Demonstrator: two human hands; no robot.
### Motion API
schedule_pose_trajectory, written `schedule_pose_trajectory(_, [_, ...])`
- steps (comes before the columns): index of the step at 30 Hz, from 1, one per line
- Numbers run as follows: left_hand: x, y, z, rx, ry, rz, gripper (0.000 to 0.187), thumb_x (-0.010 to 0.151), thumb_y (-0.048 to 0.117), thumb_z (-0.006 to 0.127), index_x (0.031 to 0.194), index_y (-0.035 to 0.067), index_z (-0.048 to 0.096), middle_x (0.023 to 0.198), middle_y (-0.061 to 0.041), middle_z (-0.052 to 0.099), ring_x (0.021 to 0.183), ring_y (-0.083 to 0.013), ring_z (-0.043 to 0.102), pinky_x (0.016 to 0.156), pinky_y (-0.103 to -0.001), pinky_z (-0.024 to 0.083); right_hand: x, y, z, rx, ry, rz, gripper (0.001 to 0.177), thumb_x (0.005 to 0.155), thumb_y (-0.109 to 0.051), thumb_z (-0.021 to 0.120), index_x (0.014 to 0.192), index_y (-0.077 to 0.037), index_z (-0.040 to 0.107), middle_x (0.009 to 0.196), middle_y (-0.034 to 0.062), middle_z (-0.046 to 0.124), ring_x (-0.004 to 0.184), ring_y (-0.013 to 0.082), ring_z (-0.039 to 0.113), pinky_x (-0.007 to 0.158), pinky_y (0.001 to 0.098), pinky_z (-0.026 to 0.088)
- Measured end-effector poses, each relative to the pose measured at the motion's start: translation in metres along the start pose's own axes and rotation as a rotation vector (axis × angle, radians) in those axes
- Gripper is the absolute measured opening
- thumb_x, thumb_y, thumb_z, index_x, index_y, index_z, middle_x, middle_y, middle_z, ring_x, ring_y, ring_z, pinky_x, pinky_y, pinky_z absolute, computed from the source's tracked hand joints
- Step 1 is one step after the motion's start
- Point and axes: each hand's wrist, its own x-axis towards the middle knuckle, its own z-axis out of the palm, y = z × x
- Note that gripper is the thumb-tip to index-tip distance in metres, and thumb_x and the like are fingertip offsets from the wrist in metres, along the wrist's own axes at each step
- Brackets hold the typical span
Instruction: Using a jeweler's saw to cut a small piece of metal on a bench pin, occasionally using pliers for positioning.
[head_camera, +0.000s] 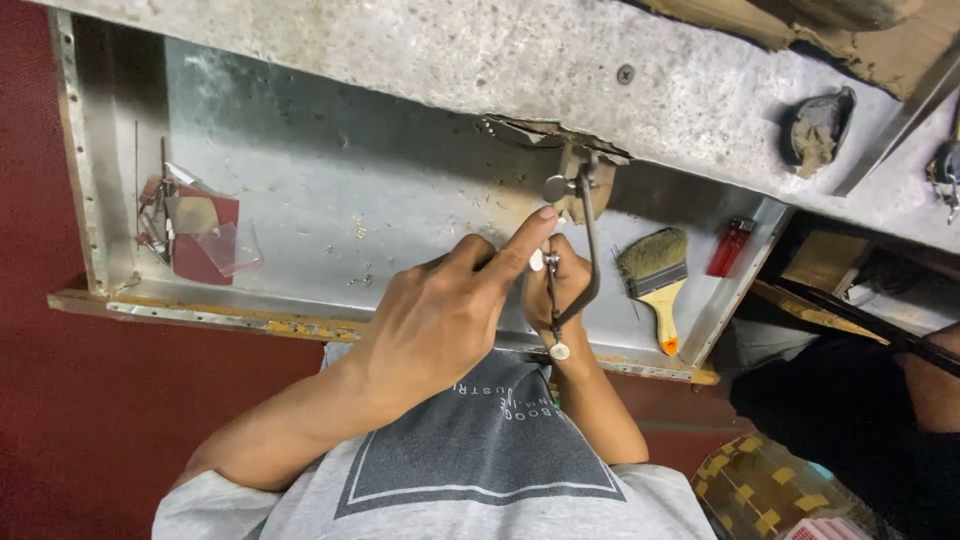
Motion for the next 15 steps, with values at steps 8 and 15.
schedule_pose_trajectory(8, [0.001, 0.0, 0.003, -0.02, -0.069, -0.034, 0.076, 0.097, 0.005, 0.054, 0.165, 0.027, 0.028, 0.092, -0.005, 0.054, 0.048, -0.0345, 0.049, 0.045, -0.051, 0.05, 0.023, 0.021, -0.003, -0.143, 0.002, -0.197, 0.047, 0.111, -0.019, 0.051, 0.156, -0.008, 0.043, 0.072, -0.0029, 0.06, 0.049, 0.013, 0.033, 0.051, 0.0319, 0.038])
schedule_pose_trajectory(15, [0.003, 0.001, -0.001, 0.015, -0.01, 0.004, 0.066, 0.101, 0.006, 0.058, 0.161, 0.024, 0.038, 0.089, -0.006, 0.057, 0.05, -0.0315, 0.053, 0.044, -0.047, 0.051, -0.015, 0.02, -0.015, -0.057, -0.11, 0.028, 0.037, 0.107, -0.036, 0.041, 0.078, -0.014, 0.032, 0.058, 0.0027, 0.021, 0.054, 0.0137, 0.017, 0.051, 0.0368, 0.018])
